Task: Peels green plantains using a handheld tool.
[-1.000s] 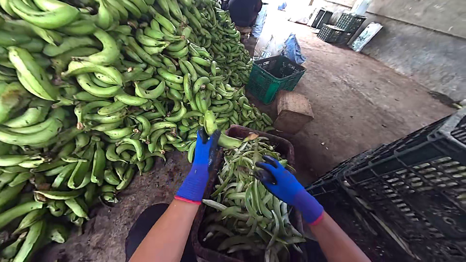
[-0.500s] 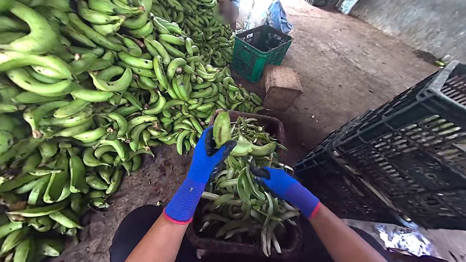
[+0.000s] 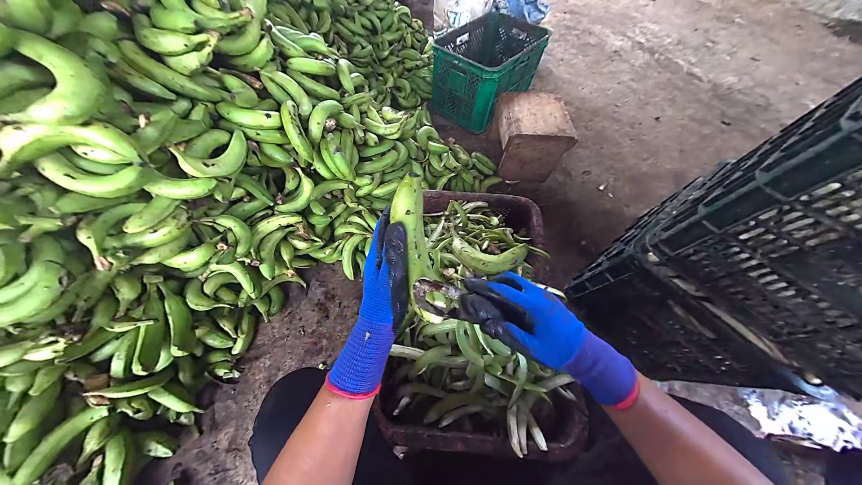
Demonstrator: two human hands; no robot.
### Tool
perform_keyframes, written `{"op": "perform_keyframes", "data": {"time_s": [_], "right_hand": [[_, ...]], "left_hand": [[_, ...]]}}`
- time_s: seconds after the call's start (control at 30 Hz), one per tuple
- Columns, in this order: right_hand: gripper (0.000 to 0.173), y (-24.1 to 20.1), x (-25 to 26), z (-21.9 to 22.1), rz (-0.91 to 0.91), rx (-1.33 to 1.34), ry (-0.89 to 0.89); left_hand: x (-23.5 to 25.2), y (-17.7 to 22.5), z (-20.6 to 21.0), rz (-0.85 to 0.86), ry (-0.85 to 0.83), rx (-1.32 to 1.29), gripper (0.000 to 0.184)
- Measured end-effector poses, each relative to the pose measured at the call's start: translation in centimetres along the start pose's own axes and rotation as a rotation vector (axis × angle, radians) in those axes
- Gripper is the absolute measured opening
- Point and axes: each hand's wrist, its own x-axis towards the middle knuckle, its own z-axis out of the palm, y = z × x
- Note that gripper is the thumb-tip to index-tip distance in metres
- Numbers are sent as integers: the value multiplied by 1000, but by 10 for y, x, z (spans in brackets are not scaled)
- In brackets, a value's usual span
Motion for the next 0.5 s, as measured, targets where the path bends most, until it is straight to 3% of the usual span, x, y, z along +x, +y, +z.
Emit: {"op": "perform_keyframes", "data": {"time_s": [0.07, 0.13, 0.2, 0.27, 0.33, 0.4, 0.5], "right_hand": [[45, 6, 11, -8, -16, -98, 83], [52, 16, 25, -23, -21, -230, 248], [55, 21, 31, -44, 108, -283, 350], [57, 20, 33, -60, 261, -277, 369], [56, 20, 31, -59, 270, -240, 340], [55, 15, 26, -36, 191, -185, 262], [52, -6, 15, 4, 79, -102, 106]], "left_hand": [[-10, 4, 5, -55, -106, -50, 45], [-18, 7, 8, -145, -236, -33, 39], [-20, 12, 10, -246, -340, 6, 39], [-18, 11, 8, -326, -414, -51, 41], [-7, 0, 1, -362, -455, -219, 40], [3, -11, -9, -318, -416, -341, 44], [4, -9, -11, -226, -95, -364, 40]]}}
